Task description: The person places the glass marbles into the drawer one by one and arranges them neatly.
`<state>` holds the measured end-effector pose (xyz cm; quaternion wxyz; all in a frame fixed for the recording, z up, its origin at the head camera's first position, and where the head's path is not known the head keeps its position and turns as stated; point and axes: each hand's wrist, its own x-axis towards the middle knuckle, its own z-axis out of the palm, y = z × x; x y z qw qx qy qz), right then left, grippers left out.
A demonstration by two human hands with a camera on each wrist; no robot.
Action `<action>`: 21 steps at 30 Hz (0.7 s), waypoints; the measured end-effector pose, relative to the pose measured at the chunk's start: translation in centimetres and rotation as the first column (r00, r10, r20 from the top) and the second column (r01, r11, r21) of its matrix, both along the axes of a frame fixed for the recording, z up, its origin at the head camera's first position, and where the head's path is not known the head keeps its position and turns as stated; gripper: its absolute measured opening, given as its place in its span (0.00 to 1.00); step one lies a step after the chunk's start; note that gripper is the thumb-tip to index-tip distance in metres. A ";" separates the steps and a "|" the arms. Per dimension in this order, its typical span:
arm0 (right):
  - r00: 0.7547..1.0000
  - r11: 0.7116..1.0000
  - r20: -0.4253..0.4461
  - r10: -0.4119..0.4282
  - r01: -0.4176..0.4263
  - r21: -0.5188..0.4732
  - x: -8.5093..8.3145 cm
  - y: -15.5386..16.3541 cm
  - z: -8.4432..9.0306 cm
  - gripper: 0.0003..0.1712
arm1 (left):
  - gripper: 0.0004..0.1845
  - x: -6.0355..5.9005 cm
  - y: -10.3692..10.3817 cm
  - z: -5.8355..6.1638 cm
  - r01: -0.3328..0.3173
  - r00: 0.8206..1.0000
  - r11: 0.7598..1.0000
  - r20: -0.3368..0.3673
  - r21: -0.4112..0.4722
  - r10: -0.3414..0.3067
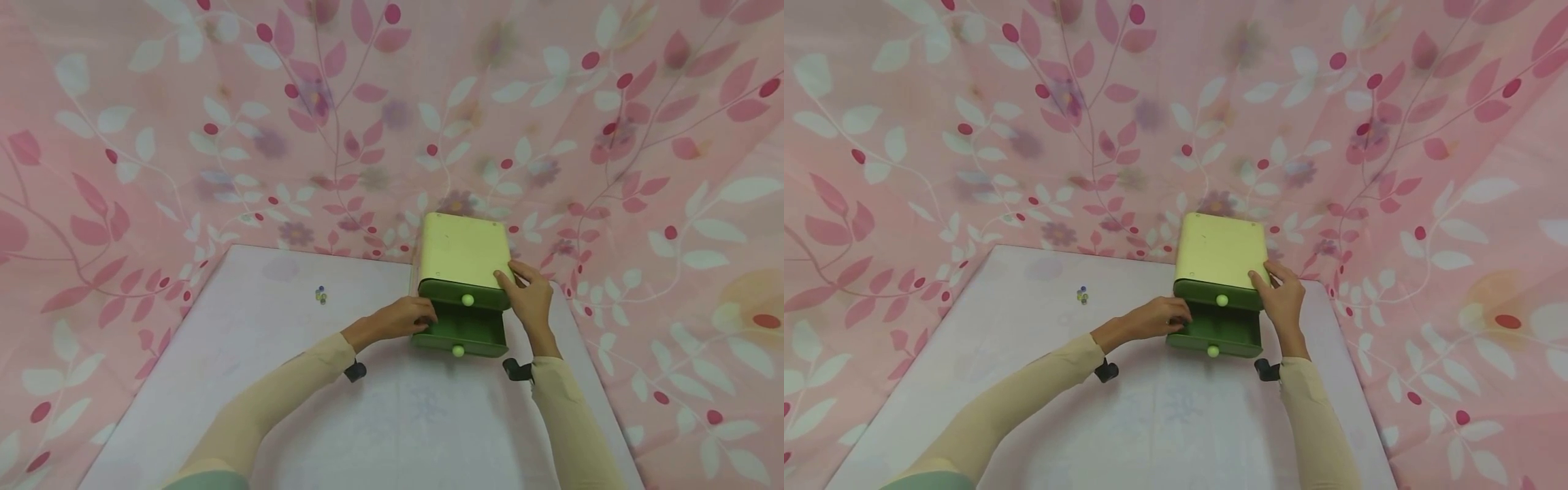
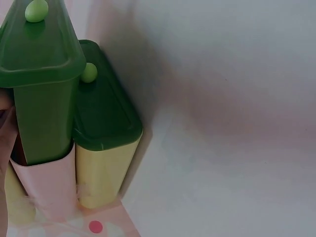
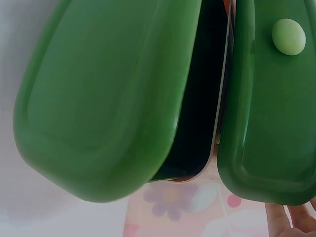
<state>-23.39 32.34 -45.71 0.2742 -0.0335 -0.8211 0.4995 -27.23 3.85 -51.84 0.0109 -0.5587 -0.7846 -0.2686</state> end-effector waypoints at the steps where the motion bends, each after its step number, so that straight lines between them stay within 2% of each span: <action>1: 1.000 1.000 0.000 0.000 0.000 -0.003 0.0 0.0 0.0 0.26 | 0.10 0.0 0.1 0.0 -0.001 1.000 1.000 -0.001 -0.015 0.001; 9: 0.999 0.999 0.021 -0.029 0.028 0.015 -0.1 0.0 0.0 0.26 | 0.10 0.2 0.7 0.5 -0.003 1.000 0.997 -0.001 -0.073 0.003; 21: 0.999 0.999 0.018 -0.032 0.031 0.031 -0.1 -0.1 -0.1 0.26 | 0.10 -0.3 1.6 0.3 0.005 1.000 0.991 -0.019 -0.133 -0.008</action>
